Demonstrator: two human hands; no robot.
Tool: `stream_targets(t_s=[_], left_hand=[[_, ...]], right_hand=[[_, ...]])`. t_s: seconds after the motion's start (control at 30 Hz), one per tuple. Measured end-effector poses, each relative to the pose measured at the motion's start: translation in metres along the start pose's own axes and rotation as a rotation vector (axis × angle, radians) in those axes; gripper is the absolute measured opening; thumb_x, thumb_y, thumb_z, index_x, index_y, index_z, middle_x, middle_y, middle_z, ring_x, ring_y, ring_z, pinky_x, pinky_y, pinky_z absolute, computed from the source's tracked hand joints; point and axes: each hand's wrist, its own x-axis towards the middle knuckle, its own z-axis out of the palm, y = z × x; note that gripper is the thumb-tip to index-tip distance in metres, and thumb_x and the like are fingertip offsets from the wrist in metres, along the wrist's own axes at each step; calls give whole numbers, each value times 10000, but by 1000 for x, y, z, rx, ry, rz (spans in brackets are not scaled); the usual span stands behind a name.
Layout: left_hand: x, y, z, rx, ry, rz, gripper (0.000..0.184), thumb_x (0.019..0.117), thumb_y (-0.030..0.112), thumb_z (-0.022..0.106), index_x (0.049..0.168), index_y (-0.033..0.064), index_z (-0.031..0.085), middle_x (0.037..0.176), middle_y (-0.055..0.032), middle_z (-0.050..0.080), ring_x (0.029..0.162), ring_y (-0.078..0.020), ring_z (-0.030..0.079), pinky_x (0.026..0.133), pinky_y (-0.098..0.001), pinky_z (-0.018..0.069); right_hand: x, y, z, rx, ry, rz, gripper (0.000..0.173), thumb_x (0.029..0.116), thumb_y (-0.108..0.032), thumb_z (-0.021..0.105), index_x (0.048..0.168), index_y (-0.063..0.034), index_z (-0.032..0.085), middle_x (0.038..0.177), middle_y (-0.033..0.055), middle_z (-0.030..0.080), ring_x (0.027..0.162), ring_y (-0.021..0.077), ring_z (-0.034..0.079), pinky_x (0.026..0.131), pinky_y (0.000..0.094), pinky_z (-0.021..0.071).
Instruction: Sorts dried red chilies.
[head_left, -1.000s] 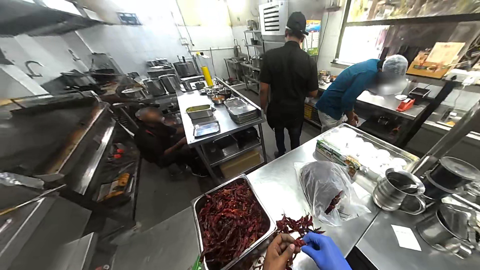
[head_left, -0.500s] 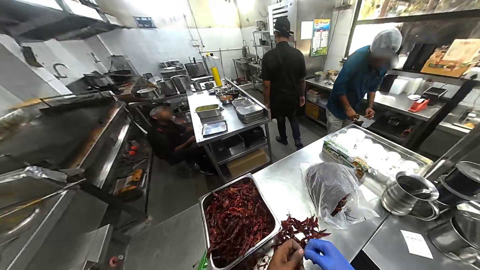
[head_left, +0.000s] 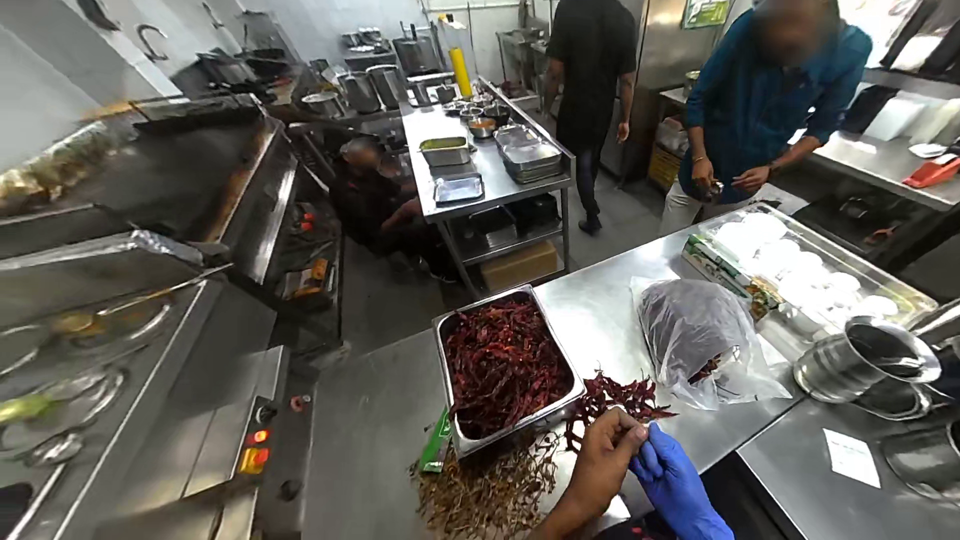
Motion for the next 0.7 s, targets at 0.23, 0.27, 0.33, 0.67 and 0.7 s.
stream_targets(t_s=[0.23, 0.27, 0.33, 0.67, 0.7], left_hand=[[-39, 32, -1, 951, -109, 115, 215, 1034, 216, 553, 962, 49, 667, 798, -71, 662, 709, -198, 674, 657, -381, 582], [-50, 32, 4, 1129, -86, 168, 180, 1015, 168, 562, 977, 36, 679, 821, -99, 677, 724, -236, 703, 655, -411, 604], [-62, 34, 10, 1253, -45, 241, 148, 988, 128, 579, 974, 43, 700, 831, -98, 687, 729, -241, 711, 647, -403, 606], [36, 86, -111, 1440, 195, 191, 354, 1046, 253, 579, 1364, 115, 652, 1338, -161, 641, 1225, -368, 614, 1031, -584, 496], [37, 91, -118, 1498, 220, 153, 433, 1047, 262, 578, 1457, 124, 576, 1465, -183, 552, 1332, -417, 528, 1089, -630, 424]], right_hand=[[-15, -10, -5, -811, -50, -132, 488, 1072, -308, 475, 626, -133, 566, 553, -58, 473, 525, 50, 454, 529, 244, 388], [-12, -11, -2, -1233, 51, -259, 506, 1065, -333, 472, 610, -141, 581, 537, -44, 486, 526, 91, 489, 550, 309, 410], [4, -11, -12, -1805, 278, -435, 501, 1028, -366, 471, 583, -162, 575, 516, -18, 514, 533, 162, 556, 593, 414, 454], [8, -17, -58, -1402, -7, 305, 444, 1023, -519, 492, 846, -175, 710, 737, -16, 634, 696, 142, 611, 670, 416, 502], [4, -8, -56, -1396, -31, 326, 429, 1019, -520, 501, 877, -177, 717, 767, -15, 653, 723, 142, 627, 692, 421, 513]])
